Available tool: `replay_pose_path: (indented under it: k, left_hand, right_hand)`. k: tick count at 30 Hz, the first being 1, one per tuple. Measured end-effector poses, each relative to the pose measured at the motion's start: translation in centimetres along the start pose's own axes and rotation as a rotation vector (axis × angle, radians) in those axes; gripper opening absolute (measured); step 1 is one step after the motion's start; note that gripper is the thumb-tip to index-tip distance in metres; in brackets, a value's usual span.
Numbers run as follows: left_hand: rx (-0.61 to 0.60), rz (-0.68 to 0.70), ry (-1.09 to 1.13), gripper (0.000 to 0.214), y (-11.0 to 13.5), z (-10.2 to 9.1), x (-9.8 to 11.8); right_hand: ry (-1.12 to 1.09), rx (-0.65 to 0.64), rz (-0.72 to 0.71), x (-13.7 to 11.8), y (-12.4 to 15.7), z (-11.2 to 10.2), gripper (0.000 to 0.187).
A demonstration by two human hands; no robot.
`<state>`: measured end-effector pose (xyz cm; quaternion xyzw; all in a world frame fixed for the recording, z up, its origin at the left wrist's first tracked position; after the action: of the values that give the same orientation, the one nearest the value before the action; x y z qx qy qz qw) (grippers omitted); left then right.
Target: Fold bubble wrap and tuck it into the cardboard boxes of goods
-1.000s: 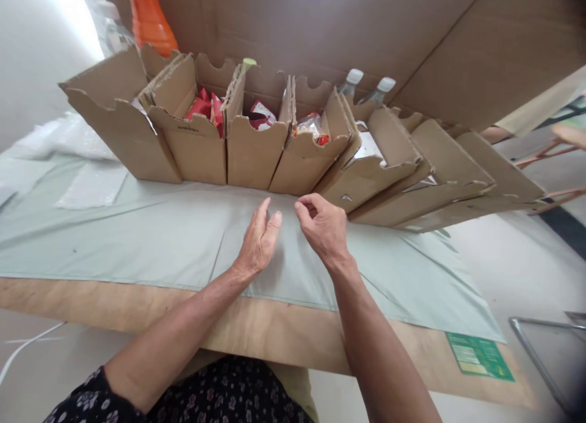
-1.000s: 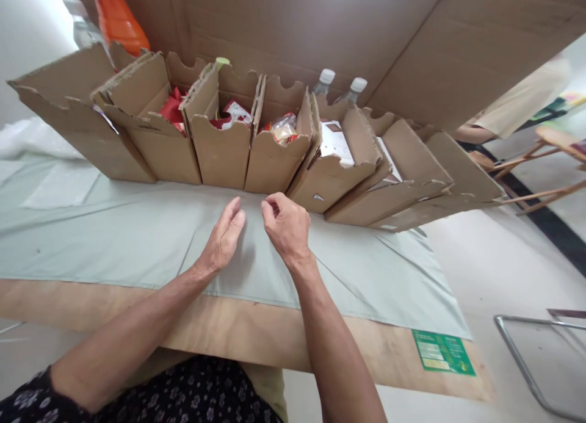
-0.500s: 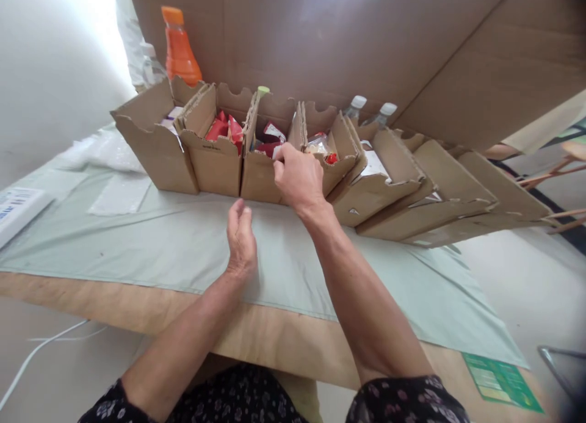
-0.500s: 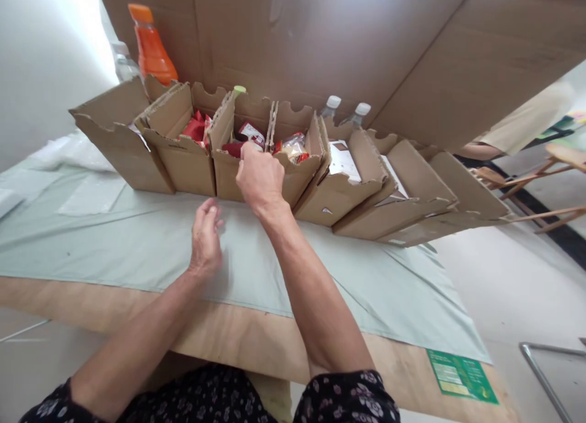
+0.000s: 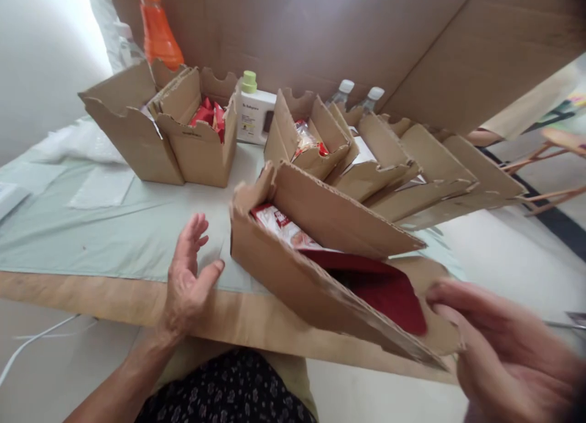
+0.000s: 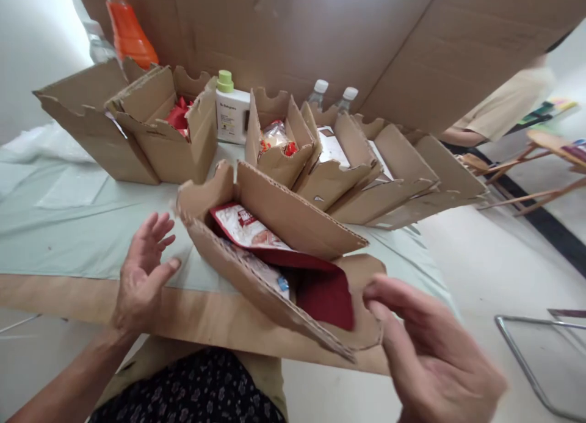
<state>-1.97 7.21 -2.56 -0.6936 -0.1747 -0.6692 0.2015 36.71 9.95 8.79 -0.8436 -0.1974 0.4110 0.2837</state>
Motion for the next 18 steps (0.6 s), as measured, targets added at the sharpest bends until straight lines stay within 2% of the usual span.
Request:
replay_pose_path:
  k: [1,2,4,6,7,9,12,13,15,17,18]
  left_hand:
    - [-0.059,-0.006,-0.035,0.075,0.7,0.5,-0.2]
    - [-0.115,-0.021,-0.075,0.074,1.5,1.0,-0.5]
    - [-0.191,-0.072,-0.153,0.071,2.9,2.2,-1.3]
    - [-0.201,-0.127,-0.203,0.071,3.8,3.2,-1.9]
    - [-0.198,-0.151,-0.217,0.07,4.0,3.4,-2.0]
    - [-0.227,-0.173,-0.232,0.065,3.3,3.8,-1.6]
    - [-0.333,-0.147,-0.232,0.049,-0.1,3.9,0.5]
    - [-0.304,-0.118,-0.223,0.043,-1.9,3.6,1.5]
    - [-0.169,-0.003,-0.203,0.041,-6.0,3.3,4.2]
    - [-0.175,0.136,-0.168,0.045,-9.7,4.7,6.9]
    - [-0.243,0.188,-0.173,0.052,-11.2,6.1,8.2]
  right_hand:
    - [-0.043,0.069,0.073,1.5,1.5,-1.3,0.051]
    - [-0.087,0.08,0.134,2.8,2.9,-1.9,0.064]
    - [-0.125,-0.081,0.193,4.3,5.3,-1.1,0.076]
    - [-0.061,-0.319,0.171,4.9,6.7,1.1,0.068]
    - [-0.011,-0.396,0.152,5.0,6.9,2.2,0.061]
    - [0.066,-0.423,0.146,5.6,5.9,3.9,0.049]
    - [0.022,-0.304,0.195,7.5,3.0,5.2,0.044]
    - [-0.035,-0.283,0.209,8.3,2.3,5.6,0.045]
    - [-0.15,-0.266,0.229,9.7,1.6,6.6,0.046]
    - [-0.203,-0.228,0.242,10.5,2.0,7.6,0.049]
    - [-0.195,-0.211,0.254,10.7,2.4,8.2,0.049]
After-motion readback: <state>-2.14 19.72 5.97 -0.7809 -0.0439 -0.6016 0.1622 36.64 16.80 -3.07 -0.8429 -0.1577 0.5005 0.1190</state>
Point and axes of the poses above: each hand's wrist, its own y-axis away from the middle knuckle, its own z-axis out of the palm, x = y × z, the point moved 6 cm from there along -y, towards the middle knuckle, and after that the axes turned 13 degrees about -z, right-handed, at the moved point
